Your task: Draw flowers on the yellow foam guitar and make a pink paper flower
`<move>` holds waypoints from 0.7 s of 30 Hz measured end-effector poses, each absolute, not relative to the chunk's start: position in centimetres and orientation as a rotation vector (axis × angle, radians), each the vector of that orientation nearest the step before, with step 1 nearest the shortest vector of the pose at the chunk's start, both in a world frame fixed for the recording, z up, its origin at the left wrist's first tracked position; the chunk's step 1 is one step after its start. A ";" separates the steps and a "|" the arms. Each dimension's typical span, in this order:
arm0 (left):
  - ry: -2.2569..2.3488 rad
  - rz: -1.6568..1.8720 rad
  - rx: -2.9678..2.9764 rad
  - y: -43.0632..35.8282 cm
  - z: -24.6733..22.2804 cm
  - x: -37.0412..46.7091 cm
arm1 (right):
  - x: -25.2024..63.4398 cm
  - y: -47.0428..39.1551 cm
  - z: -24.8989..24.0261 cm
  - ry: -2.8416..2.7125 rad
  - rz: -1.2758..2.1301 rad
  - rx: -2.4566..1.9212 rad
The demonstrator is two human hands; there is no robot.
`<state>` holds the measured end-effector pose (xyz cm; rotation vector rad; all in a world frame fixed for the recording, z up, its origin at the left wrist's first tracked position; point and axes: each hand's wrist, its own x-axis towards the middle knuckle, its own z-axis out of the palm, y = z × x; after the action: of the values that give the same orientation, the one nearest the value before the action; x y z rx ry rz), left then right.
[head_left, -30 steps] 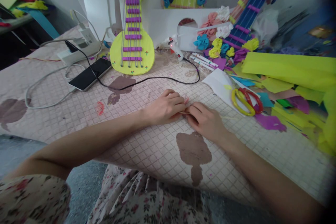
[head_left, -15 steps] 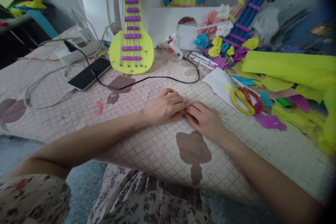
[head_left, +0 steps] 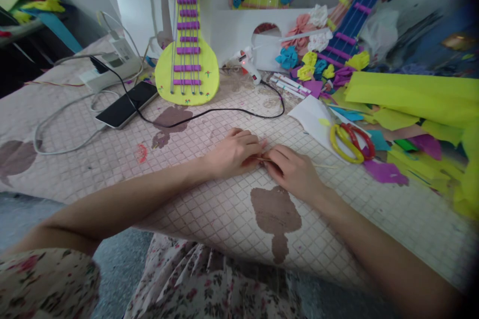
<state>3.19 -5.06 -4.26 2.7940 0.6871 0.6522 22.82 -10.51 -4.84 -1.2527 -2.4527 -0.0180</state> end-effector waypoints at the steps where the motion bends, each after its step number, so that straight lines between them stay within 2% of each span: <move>1: 0.705 0.664 2.787 -5.1 -4.2 3.2 | 22.8 -10.5 -4.8 -2.452 -0.006 -1.252; 13: 0.709 0.720 2.850 -5.6 -3.9 3.5 | 23.0 -10.5 -4.8 -2.453 0.030 -1.235; 21: 0.750 0.741 2.645 -5.8 -4.2 3.6 | 22.9 -10.5 -4.9 -2.435 0.028 -1.235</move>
<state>3.59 -5.78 -4.21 2.6450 0.7498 0.7407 22.94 -10.50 -4.95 -1.2348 -2.4355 0.0280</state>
